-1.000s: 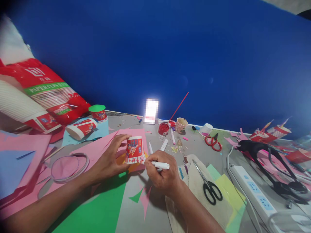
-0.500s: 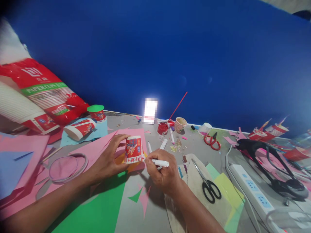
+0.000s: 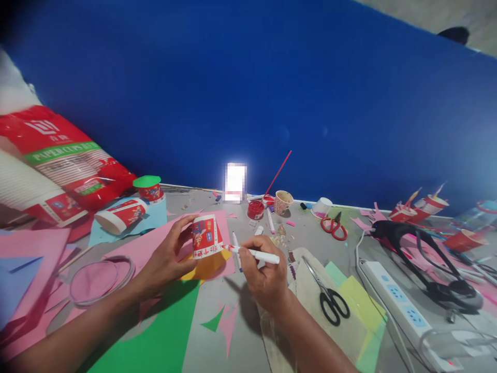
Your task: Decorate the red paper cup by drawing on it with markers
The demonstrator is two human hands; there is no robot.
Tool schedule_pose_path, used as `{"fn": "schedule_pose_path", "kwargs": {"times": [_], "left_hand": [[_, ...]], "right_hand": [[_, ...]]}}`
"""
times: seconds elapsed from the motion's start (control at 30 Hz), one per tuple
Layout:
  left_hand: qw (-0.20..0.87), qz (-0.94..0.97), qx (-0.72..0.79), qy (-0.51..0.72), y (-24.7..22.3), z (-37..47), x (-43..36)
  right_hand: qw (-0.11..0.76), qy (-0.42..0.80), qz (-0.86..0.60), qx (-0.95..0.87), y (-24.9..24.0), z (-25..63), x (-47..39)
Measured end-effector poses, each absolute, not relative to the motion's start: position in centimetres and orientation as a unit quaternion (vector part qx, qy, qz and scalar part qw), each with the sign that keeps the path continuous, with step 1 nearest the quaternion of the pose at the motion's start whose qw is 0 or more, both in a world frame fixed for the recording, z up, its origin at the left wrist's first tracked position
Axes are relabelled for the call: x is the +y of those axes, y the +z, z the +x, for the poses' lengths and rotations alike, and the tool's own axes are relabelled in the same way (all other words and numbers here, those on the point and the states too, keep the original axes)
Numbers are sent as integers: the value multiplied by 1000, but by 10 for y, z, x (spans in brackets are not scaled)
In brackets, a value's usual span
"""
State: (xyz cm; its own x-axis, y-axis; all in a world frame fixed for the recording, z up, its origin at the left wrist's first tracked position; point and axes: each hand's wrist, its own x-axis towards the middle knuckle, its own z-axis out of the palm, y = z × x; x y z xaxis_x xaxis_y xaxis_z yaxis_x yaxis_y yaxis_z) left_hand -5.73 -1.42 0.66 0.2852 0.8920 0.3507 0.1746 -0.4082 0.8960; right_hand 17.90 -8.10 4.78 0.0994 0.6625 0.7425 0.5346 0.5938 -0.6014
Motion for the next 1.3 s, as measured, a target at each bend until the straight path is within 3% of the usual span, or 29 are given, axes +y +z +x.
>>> {"fn": "schedule_pose_path", "kwargs": {"times": [0.17, 0.5, 1.3], "left_hand": [[449, 672, 372, 456, 3, -57, -13], [446, 671, 384, 451, 4, -54, -14], [429, 688, 362, 460, 3, -54, -13]], "right_hand": [[582, 60, -441, -681, 51, 178, -79], [548, 39, -387, -741, 56, 175, -80], [544, 80, -429, -717, 53, 178, -80]]}}
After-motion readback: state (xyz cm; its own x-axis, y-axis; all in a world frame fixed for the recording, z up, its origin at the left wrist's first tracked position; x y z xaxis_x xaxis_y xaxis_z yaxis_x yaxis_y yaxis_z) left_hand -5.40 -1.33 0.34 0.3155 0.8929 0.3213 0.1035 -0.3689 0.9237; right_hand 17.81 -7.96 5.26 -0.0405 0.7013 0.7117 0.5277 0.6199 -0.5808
